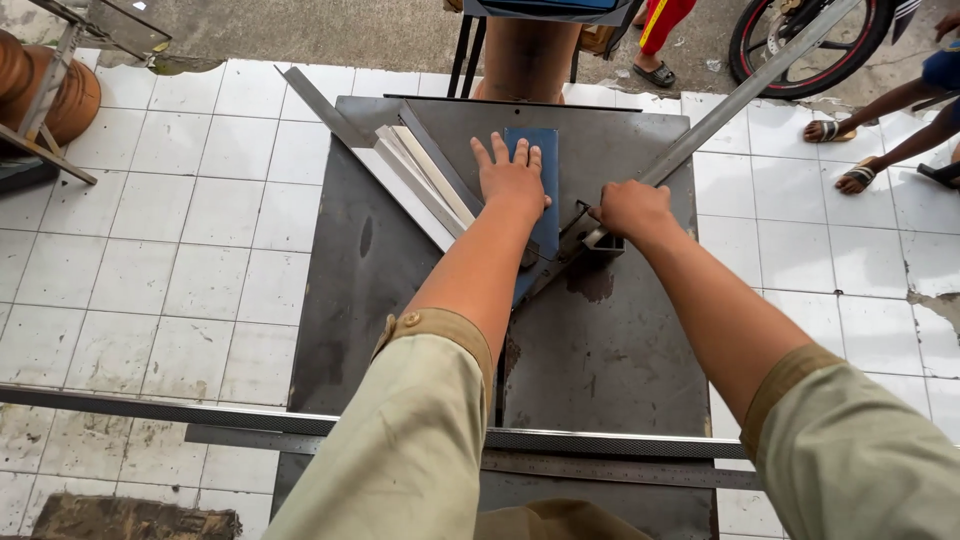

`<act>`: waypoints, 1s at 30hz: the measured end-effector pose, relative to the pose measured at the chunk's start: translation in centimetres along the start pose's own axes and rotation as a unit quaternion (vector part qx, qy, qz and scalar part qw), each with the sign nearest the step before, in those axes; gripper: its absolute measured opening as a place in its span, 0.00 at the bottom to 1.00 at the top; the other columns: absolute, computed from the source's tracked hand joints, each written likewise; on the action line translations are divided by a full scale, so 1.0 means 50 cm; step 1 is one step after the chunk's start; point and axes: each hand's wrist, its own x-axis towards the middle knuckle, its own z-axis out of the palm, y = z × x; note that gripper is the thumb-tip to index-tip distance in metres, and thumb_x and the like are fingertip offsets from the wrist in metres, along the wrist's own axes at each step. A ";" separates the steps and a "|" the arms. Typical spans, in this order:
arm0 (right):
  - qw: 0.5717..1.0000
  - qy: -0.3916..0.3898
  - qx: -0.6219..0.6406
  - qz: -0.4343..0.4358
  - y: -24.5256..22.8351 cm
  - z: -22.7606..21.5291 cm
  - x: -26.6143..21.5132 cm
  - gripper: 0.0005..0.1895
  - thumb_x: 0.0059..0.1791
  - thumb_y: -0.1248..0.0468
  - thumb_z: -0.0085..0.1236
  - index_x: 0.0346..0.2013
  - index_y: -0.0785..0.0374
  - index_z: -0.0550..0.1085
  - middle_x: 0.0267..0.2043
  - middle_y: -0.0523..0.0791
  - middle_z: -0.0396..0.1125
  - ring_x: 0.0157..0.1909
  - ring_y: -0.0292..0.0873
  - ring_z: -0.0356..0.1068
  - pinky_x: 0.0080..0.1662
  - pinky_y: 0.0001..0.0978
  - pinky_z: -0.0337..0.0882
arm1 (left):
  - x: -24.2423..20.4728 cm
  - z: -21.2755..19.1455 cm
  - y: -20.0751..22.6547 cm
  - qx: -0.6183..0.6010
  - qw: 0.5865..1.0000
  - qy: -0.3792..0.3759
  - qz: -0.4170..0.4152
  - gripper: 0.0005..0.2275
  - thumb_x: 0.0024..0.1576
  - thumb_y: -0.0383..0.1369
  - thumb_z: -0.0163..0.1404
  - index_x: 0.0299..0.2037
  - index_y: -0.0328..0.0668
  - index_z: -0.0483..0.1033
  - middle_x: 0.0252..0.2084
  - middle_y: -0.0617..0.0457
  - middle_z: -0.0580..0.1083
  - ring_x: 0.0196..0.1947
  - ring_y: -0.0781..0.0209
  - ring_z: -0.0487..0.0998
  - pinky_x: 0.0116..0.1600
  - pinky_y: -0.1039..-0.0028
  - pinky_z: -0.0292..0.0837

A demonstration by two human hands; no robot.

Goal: The person measures and cuts long metal rods using a chop saw. They align the rods with a ruler, operate the saw to cut them, and then mark the cut pieces with a pen.

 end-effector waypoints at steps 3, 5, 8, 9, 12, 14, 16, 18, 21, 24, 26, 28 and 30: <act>0.991 0.024 0.123 0.035 -0.023 -0.050 -0.170 0.36 0.63 0.42 0.47 0.78 0.63 0.67 0.60 0.60 0.78 0.64 0.67 0.77 0.60 0.67 0.66 | -0.049 -0.015 0.022 0.038 0.999 -0.001 0.003 0.35 0.71 0.43 0.51 0.87 0.47 0.50 0.89 0.50 0.51 0.87 0.29 0.38 0.81 0.22 0.17; 0.978 0.043 0.199 0.033 -0.016 0.001 -0.275 0.31 0.62 0.42 0.52 0.71 0.60 0.74 0.56 0.61 0.79 0.62 0.69 0.77 0.59 0.67 0.70 | -0.111 -0.009 0.027 0.005 0.999 0.027 0.022 0.30 0.70 0.38 0.51 0.82 0.45 0.60 0.88 0.47 0.52 0.87 0.27 0.41 0.82 0.23 0.21; 0.954 0.038 0.295 0.024 -0.017 0.162 -0.425 0.24 0.60 0.44 0.58 0.58 0.58 0.83 0.51 0.59 0.82 0.59 0.67 0.79 0.57 0.64 0.75 | -0.283 0.014 0.037 -0.100 0.978 0.168 0.079 0.22 0.67 0.34 0.56 0.72 0.38 0.75 0.80 0.39 0.63 0.82 0.25 0.55 0.81 0.27 0.41; 0.949 0.021 0.314 0.015 -0.019 0.223 -0.465 0.21 0.59 0.46 0.60 0.54 0.59 0.85 0.50 0.56 0.83 0.57 0.63 0.81 0.58 0.61 0.77 | -0.346 0.018 0.037 -0.171 0.936 0.286 0.114 0.20 0.66 0.34 0.61 0.66 0.34 0.81 0.74 0.34 0.72 0.77 0.24 0.66 0.79 0.30 0.57; 0.969 -0.045 0.240 -0.041 -0.076 0.245 -0.648 0.18 0.54 0.39 0.63 0.51 0.42 0.85 0.49 0.37 0.83 0.60 0.48 0.79 0.60 0.56 0.76 | -0.496 0.117 0.055 -0.335 0.866 0.353 0.115 0.06 0.68 0.34 0.56 0.50 0.46 0.84 0.46 0.50 0.79 0.50 0.46 0.81 0.51 0.52 0.83; 0.972 -0.055 0.216 -0.079 -0.101 0.306 -0.712 0.21 0.51 0.35 0.65 0.52 0.38 0.83 0.50 0.34 0.81 0.61 0.45 0.76 0.63 0.55 0.73 | -0.589 0.211 0.079 -0.421 0.850 0.311 0.065 0.04 0.68 0.38 0.56 0.45 0.53 0.82 0.38 0.54 0.77 0.43 0.48 0.81 0.48 0.55 0.82; 0.972 -0.064 0.189 -0.122 -0.106 0.334 -0.737 0.24 0.48 0.32 0.68 0.53 0.34 0.82 0.50 0.32 0.78 0.61 0.42 0.72 0.66 0.54 0.69 | -0.648 0.267 0.114 -0.502 0.822 0.270 0.008 0.06 0.68 0.43 0.55 0.40 0.60 0.80 0.31 0.58 0.76 0.35 0.51 0.81 0.44 0.57 0.81; 0.979 -0.025 0.129 -0.156 -0.095 0.360 -0.750 0.27 0.43 0.33 0.75 0.52 0.33 0.80 0.48 0.30 0.71 0.59 0.40 0.68 0.64 0.51 0.69 | -0.698 0.319 0.171 -0.630 0.763 0.086 -0.111 0.07 0.69 0.41 0.52 0.49 0.54 0.82 0.33 0.50 0.79 0.36 0.46 0.83 0.46 0.53 0.79; 0.970 -0.015 0.101 -0.220 -0.070 0.359 -0.751 0.21 0.44 0.35 0.73 0.45 0.35 0.81 0.48 0.32 0.71 0.56 0.40 0.69 0.58 0.46 0.70 | -0.712 0.472 0.270 -0.706 0.673 0.038 -0.216 0.08 0.68 0.43 0.54 0.45 0.52 0.81 0.28 0.59 0.73 0.27 0.62 0.78 0.35 0.67 0.76; 0.964 0.020 0.091 -0.251 -0.053 0.377 -0.754 0.17 0.47 0.38 0.71 0.40 0.41 0.82 0.43 0.34 0.73 0.52 0.40 0.71 0.55 0.43 0.70 | -0.745 0.536 0.359 -0.765 0.526 0.033 -0.369 0.11 0.63 0.44 0.56 0.50 0.52 0.81 0.32 0.50 0.76 0.20 0.56 0.83 0.30 0.72 0.79; 0.957 0.052 0.098 -0.268 -0.051 0.420 -0.745 0.19 0.48 0.38 0.69 0.38 0.45 0.80 0.42 0.36 0.74 0.49 0.43 0.72 0.51 0.44 0.67 | -0.798 0.464 0.369 -0.781 0.483 0.029 -0.394 0.10 0.66 0.41 0.54 0.50 0.48 0.76 0.36 0.49 0.76 0.28 0.57 0.80 0.35 0.71 0.82; 0.951 0.083 0.106 -0.277 -0.051 0.445 -0.743 0.21 0.48 0.37 0.67 0.37 0.48 0.79 0.40 0.39 0.76 0.46 0.46 0.73 0.47 0.46 0.65 | -0.823 0.446 0.371 -0.796 0.442 0.017 -0.413 0.09 0.69 0.39 0.51 0.51 0.44 0.72 0.40 0.49 0.75 0.35 0.59 0.77 0.40 0.69 0.85; 0.960 0.009 0.156 -0.232 -0.062 0.449 -0.751 0.21 0.52 0.39 0.61 0.46 0.50 0.74 0.47 0.41 0.78 0.47 0.52 0.78 0.42 0.53 0.75 | -0.821 0.481 0.358 -0.836 0.340 0.016 -0.431 0.11 0.67 0.35 0.52 0.54 0.40 0.68 0.47 0.47 0.68 0.41 0.58 0.75 0.35 0.64 0.84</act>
